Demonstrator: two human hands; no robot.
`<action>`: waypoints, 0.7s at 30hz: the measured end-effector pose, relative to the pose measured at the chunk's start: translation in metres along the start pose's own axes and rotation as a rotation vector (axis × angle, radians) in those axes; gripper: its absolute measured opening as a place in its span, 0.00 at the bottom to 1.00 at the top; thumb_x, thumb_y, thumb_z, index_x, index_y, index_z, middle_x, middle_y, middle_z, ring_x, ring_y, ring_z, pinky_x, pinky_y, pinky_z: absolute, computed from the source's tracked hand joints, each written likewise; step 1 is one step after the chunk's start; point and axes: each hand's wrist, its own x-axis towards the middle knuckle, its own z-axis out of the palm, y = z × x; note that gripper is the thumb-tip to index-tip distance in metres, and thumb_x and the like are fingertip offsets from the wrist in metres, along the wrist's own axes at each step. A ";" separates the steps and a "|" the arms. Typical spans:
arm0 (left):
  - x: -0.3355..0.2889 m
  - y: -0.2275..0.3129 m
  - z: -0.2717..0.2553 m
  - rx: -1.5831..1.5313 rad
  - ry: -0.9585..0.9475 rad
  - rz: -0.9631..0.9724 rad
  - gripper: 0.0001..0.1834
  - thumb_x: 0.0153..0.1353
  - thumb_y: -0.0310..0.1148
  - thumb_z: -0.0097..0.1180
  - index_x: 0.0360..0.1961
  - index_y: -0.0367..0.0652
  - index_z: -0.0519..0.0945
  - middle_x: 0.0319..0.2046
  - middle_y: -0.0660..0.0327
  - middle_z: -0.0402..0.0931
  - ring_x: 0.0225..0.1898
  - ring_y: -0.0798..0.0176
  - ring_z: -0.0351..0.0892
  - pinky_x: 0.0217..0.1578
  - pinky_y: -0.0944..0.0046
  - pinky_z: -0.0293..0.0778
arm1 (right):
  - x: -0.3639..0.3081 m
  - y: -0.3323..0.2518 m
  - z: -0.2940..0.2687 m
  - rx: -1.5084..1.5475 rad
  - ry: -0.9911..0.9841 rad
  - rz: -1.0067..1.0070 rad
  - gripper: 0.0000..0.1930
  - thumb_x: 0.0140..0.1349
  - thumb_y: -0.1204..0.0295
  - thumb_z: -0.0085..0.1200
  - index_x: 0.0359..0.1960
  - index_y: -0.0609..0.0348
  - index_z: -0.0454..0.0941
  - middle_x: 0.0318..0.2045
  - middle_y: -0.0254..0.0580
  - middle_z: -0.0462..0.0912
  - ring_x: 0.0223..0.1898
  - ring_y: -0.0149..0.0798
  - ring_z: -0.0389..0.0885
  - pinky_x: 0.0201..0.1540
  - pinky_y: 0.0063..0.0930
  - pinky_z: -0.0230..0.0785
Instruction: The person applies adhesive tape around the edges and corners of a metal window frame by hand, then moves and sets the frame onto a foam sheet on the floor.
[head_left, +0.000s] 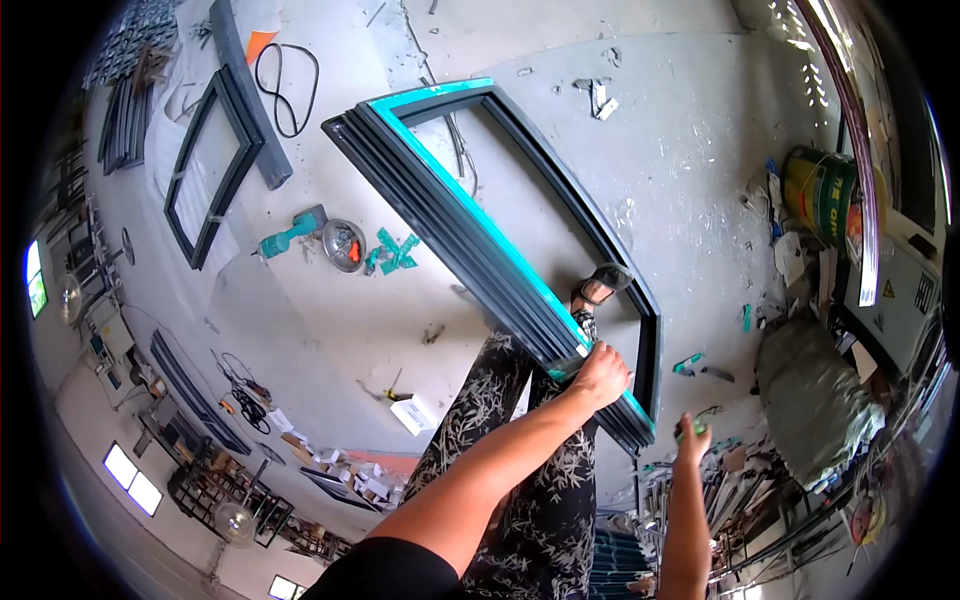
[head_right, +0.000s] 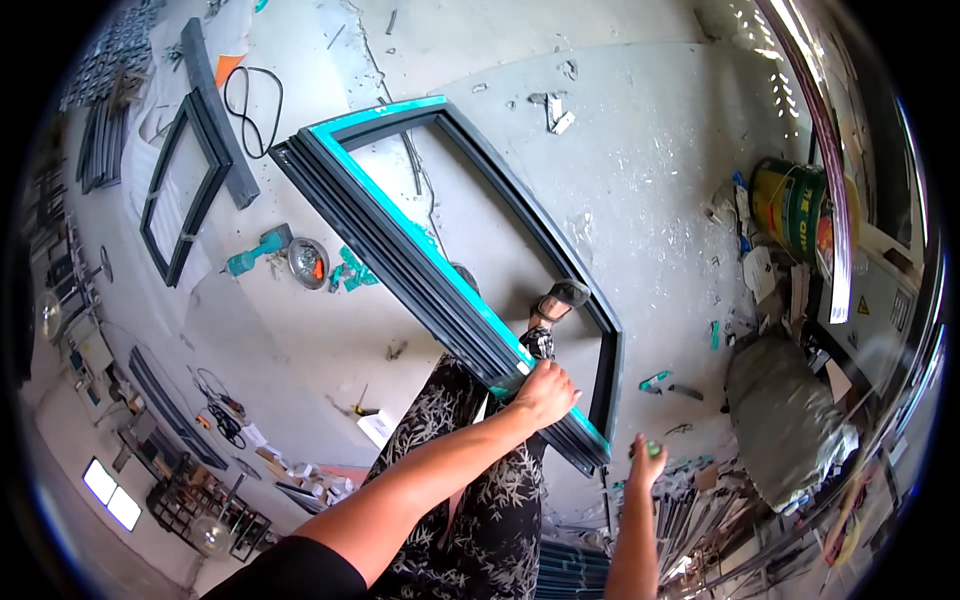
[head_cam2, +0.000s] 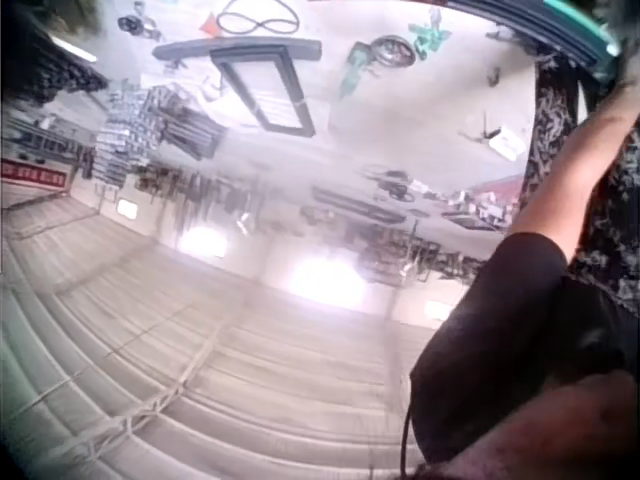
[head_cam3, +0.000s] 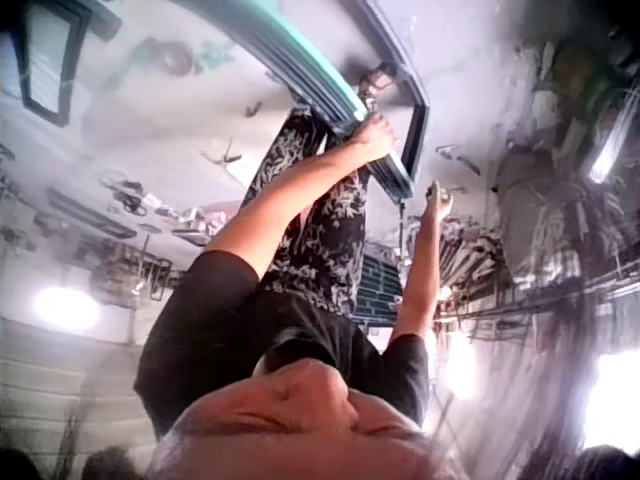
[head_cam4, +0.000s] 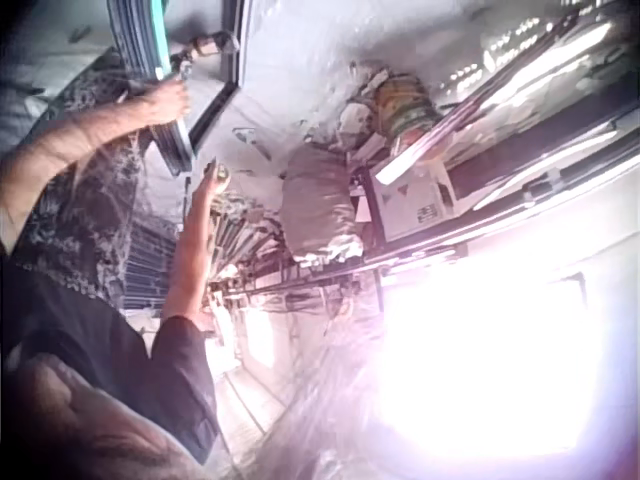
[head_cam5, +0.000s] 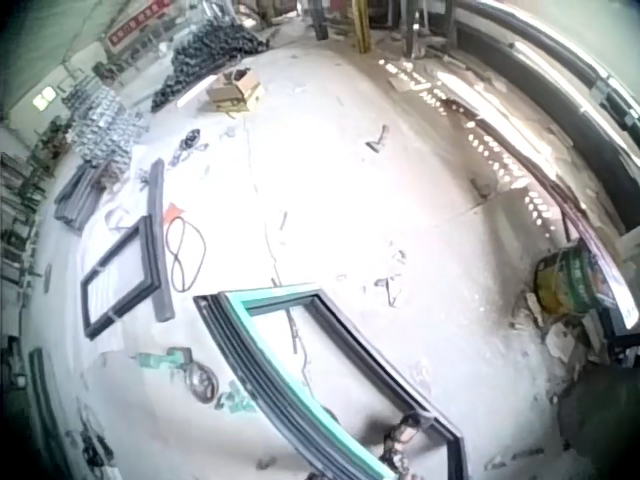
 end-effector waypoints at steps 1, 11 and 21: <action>-0.002 -0.011 0.000 -0.073 -0.024 -0.011 0.23 0.66 0.48 0.45 0.24 0.46 0.84 0.26 0.61 0.82 0.34 0.58 0.79 0.42 0.55 0.66 | -0.016 0.006 0.012 -0.064 -0.010 -0.025 0.16 0.57 0.68 0.66 0.40 0.59 0.72 0.28 0.34 0.78 0.27 0.28 0.74 0.29 0.23 0.67; -0.033 -0.066 -0.184 -0.251 0.311 0.020 0.29 0.60 0.46 0.52 0.05 0.42 0.76 0.09 0.53 0.72 0.13 0.49 0.75 0.21 0.51 0.73 | -0.067 -0.107 0.035 -0.130 -0.259 -0.447 0.11 0.59 0.73 0.63 0.38 0.61 0.73 0.31 0.34 0.78 0.33 0.27 0.73 0.38 0.20 0.67; -0.038 -0.157 -0.403 -0.203 0.125 -0.054 0.30 0.64 0.52 0.44 0.15 0.40 0.79 0.17 0.47 0.75 0.23 0.42 0.78 0.30 0.47 0.74 | -0.116 -0.256 0.043 0.246 -0.460 -0.794 0.16 0.62 0.64 0.56 0.39 0.65 0.67 0.43 0.61 0.81 0.49 0.45 0.78 0.58 0.39 0.64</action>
